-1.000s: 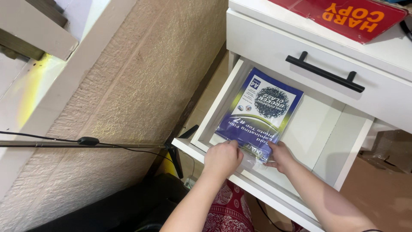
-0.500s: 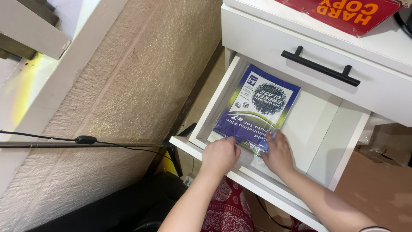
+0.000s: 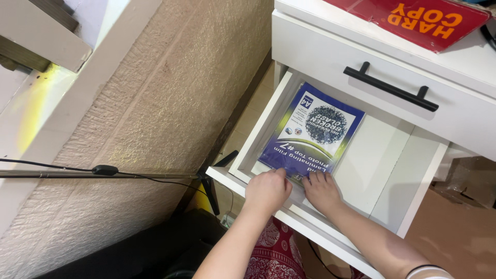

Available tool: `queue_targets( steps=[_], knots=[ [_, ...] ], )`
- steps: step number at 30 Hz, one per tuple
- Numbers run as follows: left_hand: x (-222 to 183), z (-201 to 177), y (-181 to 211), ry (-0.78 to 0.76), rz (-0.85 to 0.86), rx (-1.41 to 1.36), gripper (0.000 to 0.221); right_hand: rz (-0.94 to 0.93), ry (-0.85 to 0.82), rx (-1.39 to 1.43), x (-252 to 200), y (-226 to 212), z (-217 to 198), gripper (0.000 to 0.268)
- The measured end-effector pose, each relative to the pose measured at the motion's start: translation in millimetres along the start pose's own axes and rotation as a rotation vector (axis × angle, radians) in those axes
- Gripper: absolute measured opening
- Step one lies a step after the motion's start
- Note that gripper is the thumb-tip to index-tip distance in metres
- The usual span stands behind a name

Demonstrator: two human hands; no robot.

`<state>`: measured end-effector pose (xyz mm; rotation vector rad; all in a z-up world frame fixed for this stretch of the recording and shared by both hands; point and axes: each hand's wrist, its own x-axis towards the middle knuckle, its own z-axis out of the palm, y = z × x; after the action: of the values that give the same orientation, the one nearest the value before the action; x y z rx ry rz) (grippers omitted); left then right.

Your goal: The person picks up and sorts through various packs of laminating film and photo paper by hand, moves several vinyl rolls from the floor to a desk, and places packs of photo paper into a desk drawer.

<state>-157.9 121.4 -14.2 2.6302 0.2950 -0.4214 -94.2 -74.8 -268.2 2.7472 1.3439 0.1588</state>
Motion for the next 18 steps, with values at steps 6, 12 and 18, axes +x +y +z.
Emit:
queue_targets(
  steps=[6,12,18],
  knots=[
    [1,0,-1,-0.001,0.003,-0.021,0.020,-0.019,0.173,-0.047,8,-2,14,0.025],
    [2,2,-1,0.002,-0.012,-0.029,0.018,0.051,0.021,-0.023,32,16,0,0.021],
    [5,1,-3,-0.011,-0.009,-0.037,0.018,0.076,-0.059,-0.050,47,31,5,0.022]
  ],
)
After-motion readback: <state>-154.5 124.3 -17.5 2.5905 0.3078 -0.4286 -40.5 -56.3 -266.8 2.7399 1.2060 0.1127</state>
